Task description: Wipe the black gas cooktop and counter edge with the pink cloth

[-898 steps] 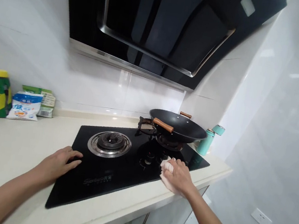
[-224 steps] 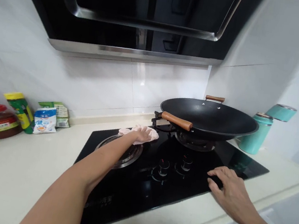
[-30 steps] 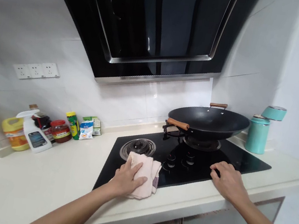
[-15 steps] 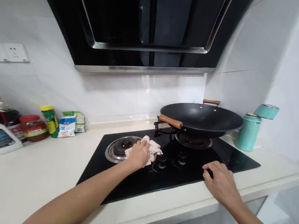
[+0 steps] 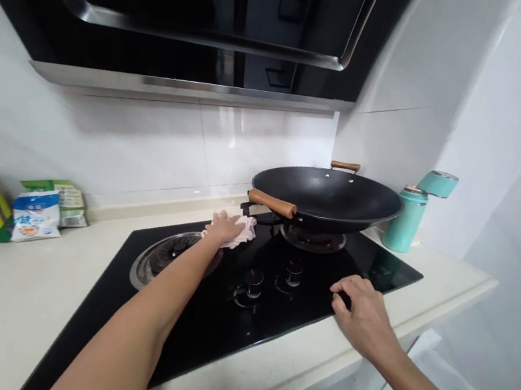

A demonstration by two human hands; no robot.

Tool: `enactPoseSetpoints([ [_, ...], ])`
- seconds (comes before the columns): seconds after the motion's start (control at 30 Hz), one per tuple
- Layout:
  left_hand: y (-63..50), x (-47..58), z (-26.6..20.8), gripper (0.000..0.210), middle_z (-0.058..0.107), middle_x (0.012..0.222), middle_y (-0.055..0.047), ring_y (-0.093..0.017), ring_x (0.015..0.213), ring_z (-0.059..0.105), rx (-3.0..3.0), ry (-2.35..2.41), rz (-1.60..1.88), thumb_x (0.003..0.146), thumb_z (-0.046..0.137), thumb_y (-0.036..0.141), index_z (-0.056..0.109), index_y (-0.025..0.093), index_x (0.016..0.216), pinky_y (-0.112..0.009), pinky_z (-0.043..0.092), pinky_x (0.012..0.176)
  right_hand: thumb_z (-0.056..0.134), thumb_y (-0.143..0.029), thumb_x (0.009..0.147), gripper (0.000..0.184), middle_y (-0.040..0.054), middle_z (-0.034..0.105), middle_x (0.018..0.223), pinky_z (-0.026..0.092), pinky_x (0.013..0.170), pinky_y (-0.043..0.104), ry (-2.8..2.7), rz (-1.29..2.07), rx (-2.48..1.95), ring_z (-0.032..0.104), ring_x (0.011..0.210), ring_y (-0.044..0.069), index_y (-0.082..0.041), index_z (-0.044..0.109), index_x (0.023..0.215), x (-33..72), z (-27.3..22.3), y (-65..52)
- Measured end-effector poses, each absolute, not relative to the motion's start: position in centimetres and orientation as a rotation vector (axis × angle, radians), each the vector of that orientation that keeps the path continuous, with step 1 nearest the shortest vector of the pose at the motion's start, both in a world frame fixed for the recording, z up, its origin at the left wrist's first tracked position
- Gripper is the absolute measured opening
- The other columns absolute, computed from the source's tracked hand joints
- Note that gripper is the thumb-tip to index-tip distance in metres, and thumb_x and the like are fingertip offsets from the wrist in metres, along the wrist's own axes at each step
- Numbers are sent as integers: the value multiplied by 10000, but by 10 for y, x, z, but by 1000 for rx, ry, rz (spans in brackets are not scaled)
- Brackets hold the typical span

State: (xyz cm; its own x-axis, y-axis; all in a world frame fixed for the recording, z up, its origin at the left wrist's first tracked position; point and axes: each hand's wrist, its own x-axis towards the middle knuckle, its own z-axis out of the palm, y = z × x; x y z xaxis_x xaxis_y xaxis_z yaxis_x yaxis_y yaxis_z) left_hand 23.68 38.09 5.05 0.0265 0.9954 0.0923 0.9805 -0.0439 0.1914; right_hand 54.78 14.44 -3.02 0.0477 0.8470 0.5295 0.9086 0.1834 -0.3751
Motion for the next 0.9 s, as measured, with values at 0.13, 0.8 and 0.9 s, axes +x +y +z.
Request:
enactPoseSetpoints([
  [0.13, 373, 241, 50, 792, 248, 1695, -108, -486, 1531, 147, 2295, 2014, 197, 879, 355, 774, 401, 372, 1561, -701, 228, 1143, 444, -287, 933, 220, 39, 659, 1053, 411, 875, 404, -1787, -98, -1686, 580, 973, 229, -260, 662, 943, 545, -26, 142],
  [0.8, 205, 226, 44, 526, 300, 1678, 4, -335, 1535, 211, 2625, 1763, 104, 1040, 231, 493, 455, 432, 1512, -648, 294, 1164, 463, -257, 923, 237, 52, 665, 1065, 371, 831, 363, -1776, -225, -1721, 554, 998, 233, -236, 698, 942, 549, -38, 150],
  [0.9, 181, 219, 42, 522, 311, 1672, -21, -342, 1529, 224, 2600, 1811, 141, 1032, 270, 485, 470, 409, 1507, -641, 325, 1138, 459, -273, 930, 246, 60, 665, 1094, 377, 838, 367, -1777, -245, -1749, 555, 1010, 239, -236, 701, 957, 551, -40, 151],
])
